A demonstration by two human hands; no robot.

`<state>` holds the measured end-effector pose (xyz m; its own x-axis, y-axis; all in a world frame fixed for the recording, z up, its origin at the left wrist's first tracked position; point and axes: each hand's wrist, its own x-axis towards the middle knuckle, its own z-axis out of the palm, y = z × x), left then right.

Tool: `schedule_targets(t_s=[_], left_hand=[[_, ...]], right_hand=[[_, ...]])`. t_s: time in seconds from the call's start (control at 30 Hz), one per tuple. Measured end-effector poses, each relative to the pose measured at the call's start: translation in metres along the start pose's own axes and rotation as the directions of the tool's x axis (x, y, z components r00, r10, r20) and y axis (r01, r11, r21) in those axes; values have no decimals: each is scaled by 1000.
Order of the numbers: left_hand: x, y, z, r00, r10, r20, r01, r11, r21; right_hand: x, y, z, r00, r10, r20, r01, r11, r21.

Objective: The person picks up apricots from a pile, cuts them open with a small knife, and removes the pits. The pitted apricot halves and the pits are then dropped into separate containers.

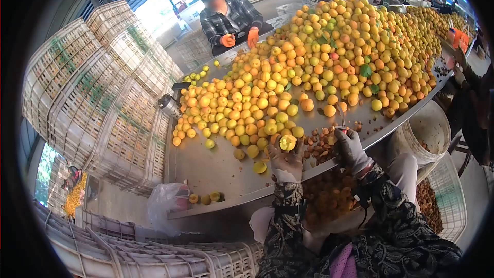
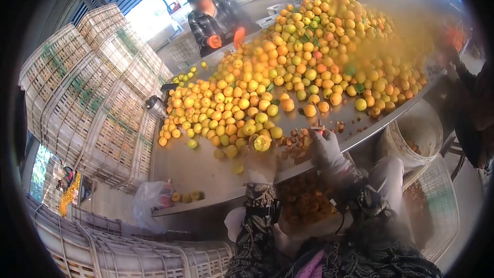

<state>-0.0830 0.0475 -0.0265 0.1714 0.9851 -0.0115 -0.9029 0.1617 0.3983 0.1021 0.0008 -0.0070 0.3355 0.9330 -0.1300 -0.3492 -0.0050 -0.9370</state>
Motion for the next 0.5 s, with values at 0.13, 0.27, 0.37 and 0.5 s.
schedule_targets(t_s=[0.13, 0.27, 0.37, 0.5], left_hand=[[1, 0, 2, 993, 23, -118, -43, 985, -169], [3, 2, 0, 995, 61, -83, -72, 987, -142], [1, -9, -18, 993, 91, -76, -94, 995, -43], [6, -9, -53, 908, 262, 327, -375, 163, 912]], right_hand=[[-3, -5, 0, 999, 38, -13, -38, 999, -1], [0, -1, -5, 997, 46, 59, -47, 999, 18], [-8, -11, 4, 999, 17, 37, -18, 999, 36], [-18, -25, 13, 999, 49, -18, -49, 998, -25]])
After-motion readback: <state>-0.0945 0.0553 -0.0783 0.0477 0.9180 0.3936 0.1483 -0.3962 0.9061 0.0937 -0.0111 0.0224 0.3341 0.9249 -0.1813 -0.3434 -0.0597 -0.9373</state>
